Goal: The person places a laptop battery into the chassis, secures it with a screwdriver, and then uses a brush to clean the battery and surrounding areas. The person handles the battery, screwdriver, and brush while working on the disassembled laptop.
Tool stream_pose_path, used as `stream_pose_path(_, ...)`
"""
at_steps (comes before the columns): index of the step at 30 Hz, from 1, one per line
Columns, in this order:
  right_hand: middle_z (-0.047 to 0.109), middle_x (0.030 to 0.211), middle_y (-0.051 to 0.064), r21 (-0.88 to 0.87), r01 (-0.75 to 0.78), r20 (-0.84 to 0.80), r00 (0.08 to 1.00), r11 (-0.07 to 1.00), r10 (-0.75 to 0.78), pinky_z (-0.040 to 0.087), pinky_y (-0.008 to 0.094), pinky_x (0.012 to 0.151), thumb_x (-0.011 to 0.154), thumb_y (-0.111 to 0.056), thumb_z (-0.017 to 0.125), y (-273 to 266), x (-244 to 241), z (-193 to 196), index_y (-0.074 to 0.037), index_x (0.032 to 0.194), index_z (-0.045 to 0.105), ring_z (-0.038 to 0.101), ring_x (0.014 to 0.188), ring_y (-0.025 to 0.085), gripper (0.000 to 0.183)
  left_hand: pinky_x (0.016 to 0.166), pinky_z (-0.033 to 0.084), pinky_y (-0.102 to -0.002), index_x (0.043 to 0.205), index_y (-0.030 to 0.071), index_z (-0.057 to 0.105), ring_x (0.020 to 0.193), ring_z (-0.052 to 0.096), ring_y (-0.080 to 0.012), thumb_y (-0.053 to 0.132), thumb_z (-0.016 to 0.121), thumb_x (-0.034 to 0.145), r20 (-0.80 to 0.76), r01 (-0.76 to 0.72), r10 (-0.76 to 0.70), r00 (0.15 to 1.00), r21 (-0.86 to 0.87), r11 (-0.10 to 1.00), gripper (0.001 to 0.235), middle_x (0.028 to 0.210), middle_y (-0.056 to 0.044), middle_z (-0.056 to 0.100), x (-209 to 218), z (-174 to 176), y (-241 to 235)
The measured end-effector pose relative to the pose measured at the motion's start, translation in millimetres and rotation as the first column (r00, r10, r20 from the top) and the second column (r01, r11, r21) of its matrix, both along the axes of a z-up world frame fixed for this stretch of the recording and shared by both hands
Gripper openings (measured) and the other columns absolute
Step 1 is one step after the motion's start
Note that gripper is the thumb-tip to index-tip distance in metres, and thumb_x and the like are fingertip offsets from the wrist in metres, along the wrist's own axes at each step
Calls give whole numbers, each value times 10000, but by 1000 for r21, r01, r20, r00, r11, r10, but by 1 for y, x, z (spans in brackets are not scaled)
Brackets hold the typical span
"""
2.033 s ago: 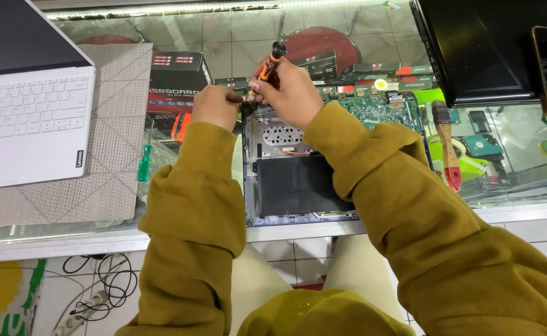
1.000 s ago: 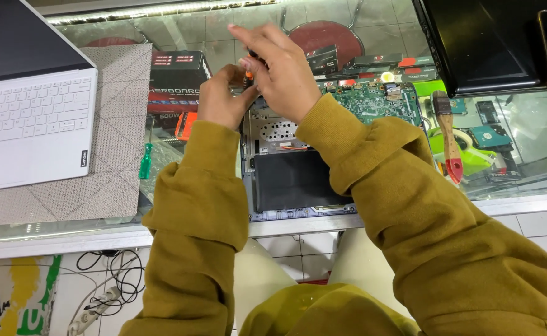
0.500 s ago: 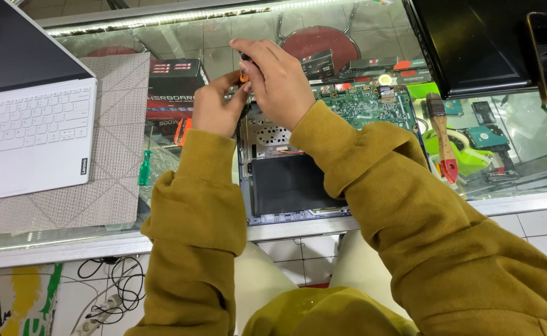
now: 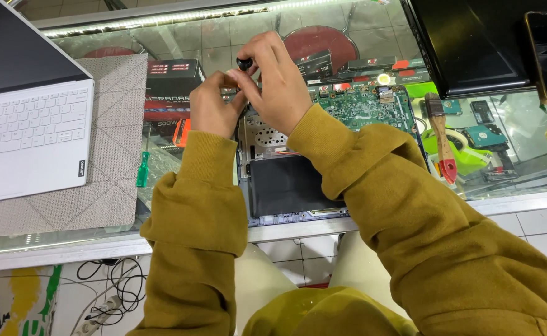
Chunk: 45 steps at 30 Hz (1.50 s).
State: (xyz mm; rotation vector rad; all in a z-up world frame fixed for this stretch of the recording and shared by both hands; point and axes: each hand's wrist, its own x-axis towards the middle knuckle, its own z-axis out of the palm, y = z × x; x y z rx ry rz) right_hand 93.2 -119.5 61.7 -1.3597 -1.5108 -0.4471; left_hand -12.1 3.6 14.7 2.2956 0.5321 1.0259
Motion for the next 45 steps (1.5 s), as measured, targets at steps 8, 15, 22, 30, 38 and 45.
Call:
stream_pose_path(8, 625, 1173, 151, -81, -94, -154, 985, 992, 80, 634, 365, 837, 1046, -65, 585, -4, 0, -3, -18, 1164, 477, 682, 907, 254, 166, 853, 568, -385, 1084, 5, 714, 973, 738, -275, 128, 709, 918, -8, 95, -95, 995, -24, 995, 207, 1037, -125, 771, -4, 5, -3)
stream_pose_path(15, 604, 1065, 133, -71, 40, -2, 999, 997, -40, 528, 399, 740, 1029, -42, 519, -5, 1, -4, -35, 1208, 522, 627, 880, 258, 180, 1000, 538, -400, 1256, -22, 676, 1163, 691, -299, 229, 707, 939, -82, 96, -108, 991, -143, 985, 405, 1223, -167, 730, -9, 10, -3)
stream_pose_path(22, 599, 1133, 131, -41, 106, 77, 992, 994, -103, 571, 390, 675, 1089, -151, 593, -1, 3, -10, -44, 1252, 554, 678, 797, 237, 199, 647, 528, -378, 1054, 91, 633, 773, 672, -210, 198, 867, 853, -91, -74, 72, 993, -21, 997, 327, 846, -47, 692, -8, 9, -6)
stream_pose_path(30, 637, 1090, 158, -55, 76, 8, 997, 996, -76, 561, 397, 716, 1091, -140, 543, -2, -1, -6, -19, 1207, 540, 663, 813, 264, 168, 864, 537, -412, 1488, 112, 530, 1013, 631, -222, 227, 897, 834, -179, -68, 79, 981, 67, 995, 758, 1053, -55, 605, -3, -9, 5)
stream_pose_path(38, 623, 1062, 142, -72, 66, -39, 997, 995, -69, 573, 391, 709, 1068, -121, 592, -4, -1, -5, -43, 1199, 499, 693, 817, 238, 178, 742, 540, -408, 1192, 78, 651, 896, 672, -258, 161, 837, 865, -126, -14, 20, 992, 46, 999, 386, 975, -100, 664, -8, 3, -2)
stream_pose_path(45, 671, 1004, 110, 57, 75, -136, 988, 996, -67, 608, 330, 713, 1072, -101, 555, -10, 1, 8, -37, 1157, 520, 692, 817, 224, 112, 985, 518, -477, 1395, 65, 572, 1136, 668, -245, 270, 823, 899, -11, 67, -68, 998, -71, 995, 592, 1199, -98, 704, -18, 25, -9)
